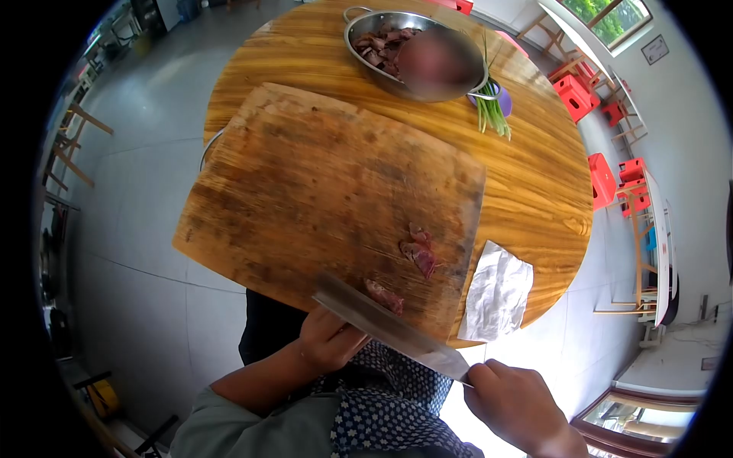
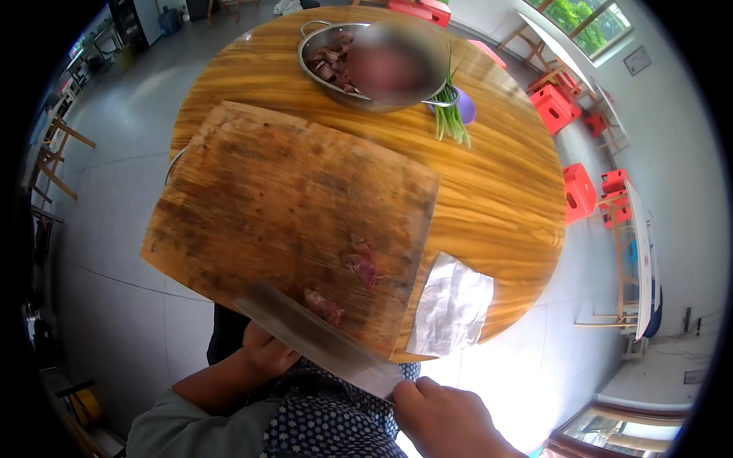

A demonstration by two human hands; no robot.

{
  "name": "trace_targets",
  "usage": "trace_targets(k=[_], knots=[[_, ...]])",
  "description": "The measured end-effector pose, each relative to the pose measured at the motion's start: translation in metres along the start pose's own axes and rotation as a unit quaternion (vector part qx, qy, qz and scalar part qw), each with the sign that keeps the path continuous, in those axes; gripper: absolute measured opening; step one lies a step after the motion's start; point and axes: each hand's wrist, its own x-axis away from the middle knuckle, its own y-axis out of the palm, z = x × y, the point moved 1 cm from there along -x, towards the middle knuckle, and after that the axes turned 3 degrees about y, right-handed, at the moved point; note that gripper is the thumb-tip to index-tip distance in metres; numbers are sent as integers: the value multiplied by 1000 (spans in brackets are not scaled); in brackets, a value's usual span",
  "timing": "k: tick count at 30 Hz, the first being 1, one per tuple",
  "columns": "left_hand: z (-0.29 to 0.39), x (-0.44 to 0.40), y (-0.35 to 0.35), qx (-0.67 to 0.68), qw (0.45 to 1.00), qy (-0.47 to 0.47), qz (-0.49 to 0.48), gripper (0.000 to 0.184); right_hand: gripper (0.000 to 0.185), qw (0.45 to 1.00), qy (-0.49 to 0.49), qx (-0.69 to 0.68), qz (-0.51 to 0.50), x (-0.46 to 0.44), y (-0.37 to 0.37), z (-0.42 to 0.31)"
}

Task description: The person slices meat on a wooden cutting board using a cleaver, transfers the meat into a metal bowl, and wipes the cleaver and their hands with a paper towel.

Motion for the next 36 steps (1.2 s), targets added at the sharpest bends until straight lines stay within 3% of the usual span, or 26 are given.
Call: trace_targets(k=[9,13,14,19,22,23,27,29,32,36], knots=[[4,-7,-6,15,1000,-14,-12,20,10,997,41,-49,-39,8,-11,6],[2,-7,-8,45,998,-45,-25,20,10,997,11,-61,-45,-19,-9,0],[3,-9,-10,47,998,-44,-27,20,12,995,5,-34,-98,-28,-11,-3],[5,-11,-10,41,998,-57,1,20,15,995,-11,-42,-92,-48,0,-9],[2,-20,-10,78,995,-55,0,24,14,987,118,-37,-106,-35,2,7],[2,-19,-9,66,997,-48,16,25,14,986,119,-35,-109,-28,0,12],[2,-12,-6,73,996,-39,39,31,14,983,161,-72,49,-15,-12,17],[1,-14,-8,63,997,-30,39,27,11,988,112,-82,64,-15,-20,8],[1,-7,-11,48,998,-17,24,21,12,999,0,-36,-9,-16,-18,2],[0,2,-6,1,1000,22,-1,16,9,998,-11,-68,-8,-10,-9,1]])
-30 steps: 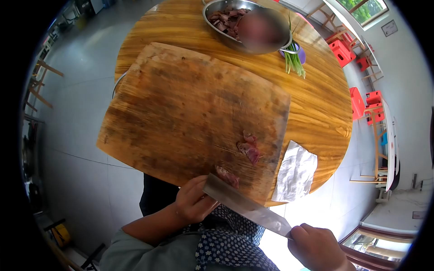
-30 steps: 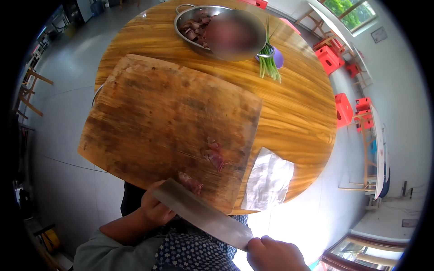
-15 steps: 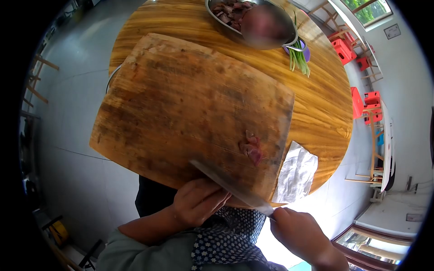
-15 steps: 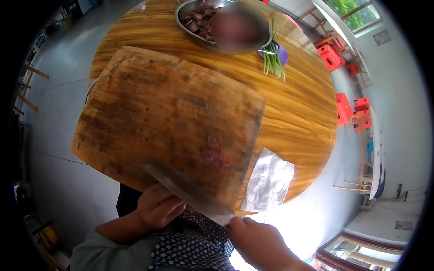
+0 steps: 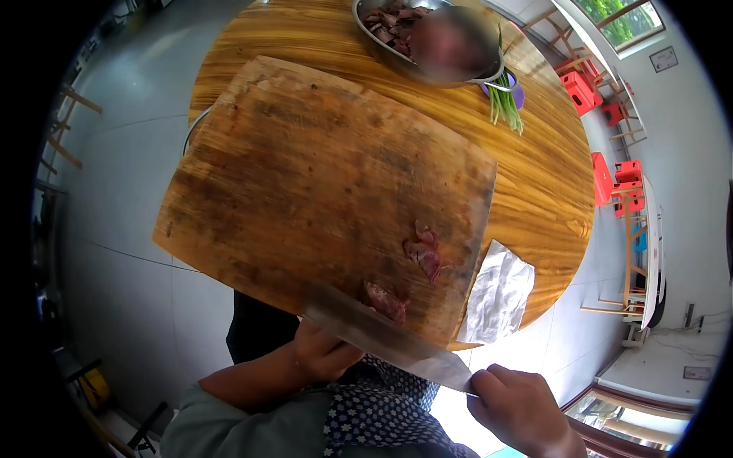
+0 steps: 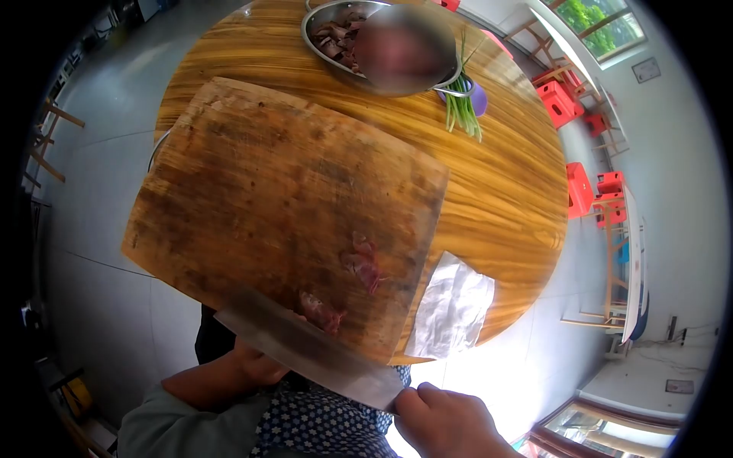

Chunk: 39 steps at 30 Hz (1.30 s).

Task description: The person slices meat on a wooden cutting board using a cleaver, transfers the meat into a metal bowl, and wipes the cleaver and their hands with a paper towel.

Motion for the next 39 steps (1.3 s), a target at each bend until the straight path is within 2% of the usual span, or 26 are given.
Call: trace_targets(k=[12,18,25,27,31,34,36,39], knots=[[0,-8,-2,53,998,-31,14,20,9,998,58,13,-11,16,-11,13],[-1,-7,0,51,998,-32,0,17,9,996,61,10,-66,11,-9,14],[-2,-2,-1,70,996,-51,-13,19,9,999,2,-10,-37,-23,4,-1],[1,-6,-3,4,1000,-26,-16,23,9,1000,-17,-14,-21,-29,10,-5],[1,-7,-7,24,999,-24,-26,20,8,1000,7,15,-8,-25,17,-10],[-1,-4,-3,59,997,-48,17,24,7,998,62,13,-26,-4,16,-4],[-3,-8,-7,65,997,-42,-23,24,8,997,67,14,-27,0,13,-3],[-3,-6,-6,56,998,-33,-22,21,9,996,78,7,-44,-13,6,-7]])
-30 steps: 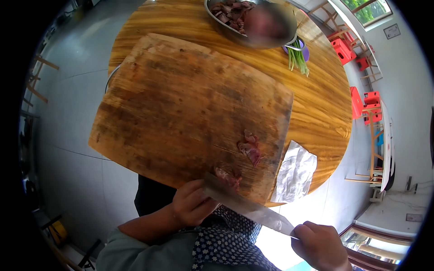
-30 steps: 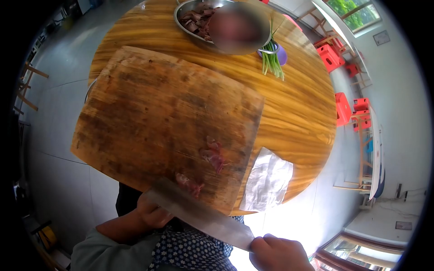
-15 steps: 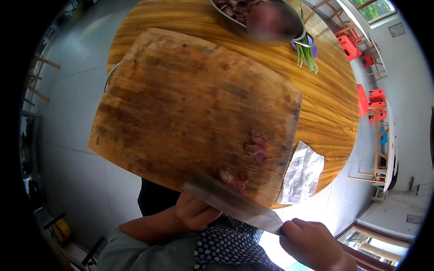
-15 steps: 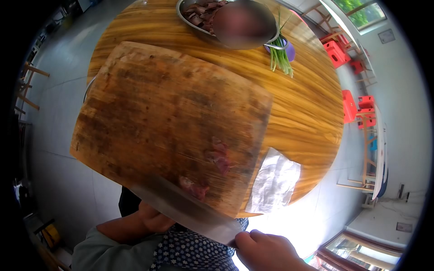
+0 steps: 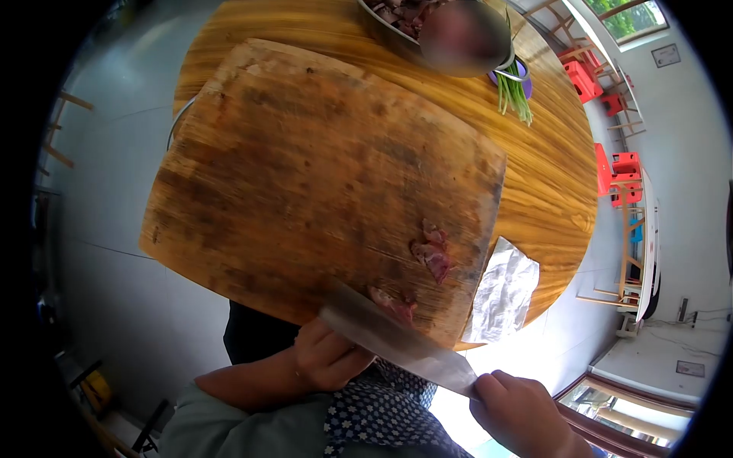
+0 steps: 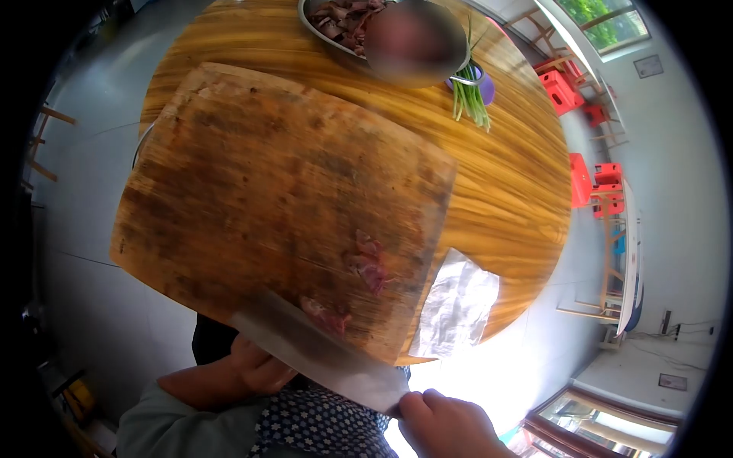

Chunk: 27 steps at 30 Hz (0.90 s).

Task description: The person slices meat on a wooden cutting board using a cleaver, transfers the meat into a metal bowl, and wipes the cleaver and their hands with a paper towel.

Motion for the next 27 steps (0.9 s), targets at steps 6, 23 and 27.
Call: trace_targets(k=[6,23,27], knots=[[4,-12,-3,1,999,-30,29,18,14,996,-73,48,-19,-36,-1,-8],[6,-18,-2,-2,999,-25,47,27,13,992,-116,25,-49,-58,-8,-11],[7,-18,1,22,998,-38,54,27,16,998,-62,17,-28,-32,7,15]])
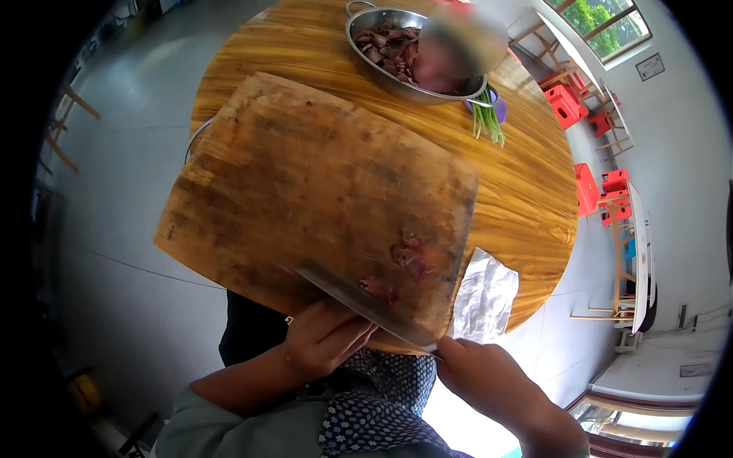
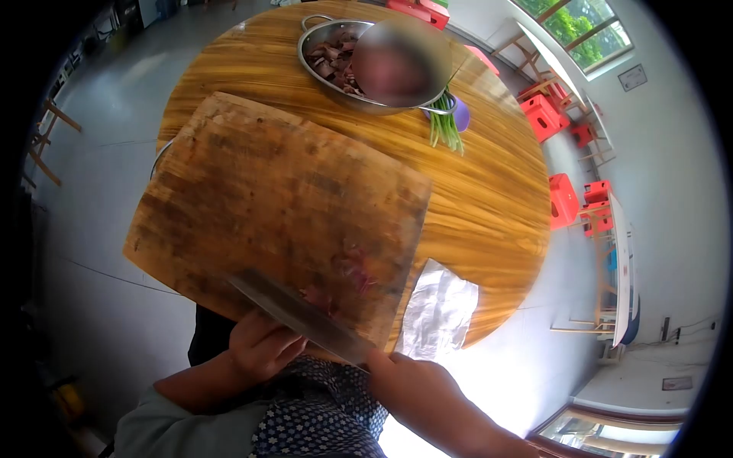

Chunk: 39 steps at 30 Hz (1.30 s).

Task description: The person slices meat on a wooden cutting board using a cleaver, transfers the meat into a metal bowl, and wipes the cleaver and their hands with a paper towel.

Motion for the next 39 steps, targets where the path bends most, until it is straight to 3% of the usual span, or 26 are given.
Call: trace_targets(k=[5,12,13,15,19,21,25,27,39], knots=[[-2,2,-2,0,1000,12,10,26,17,998,51,22,0,12,6,4],[1,-1,-1,-2,999,29,34,28,29,988,-97,-63,99,-57,-26,9],[1,-1,2,-5,999,34,41,28,29,981,-85,-150,83,-59,-35,16],[2,-1,4,-7,996,54,68,29,33,973,63,-218,37,-50,-52,17],[1,1,3,-22,996,54,65,31,29,956,34,-284,71,-22,-39,19],[1,0,3,-15,996,64,58,27,22,972,-61,-132,185,5,-31,9],[2,2,3,-33,996,56,56,27,18,981,-56,-65,176,40,-15,-3],[3,1,3,-44,996,55,48,27,14,967,-95,-48,230,44,-1,-1],[-1,10,3,-59,998,34,5,24,14,982,-80,19,169,45,8,-11]])
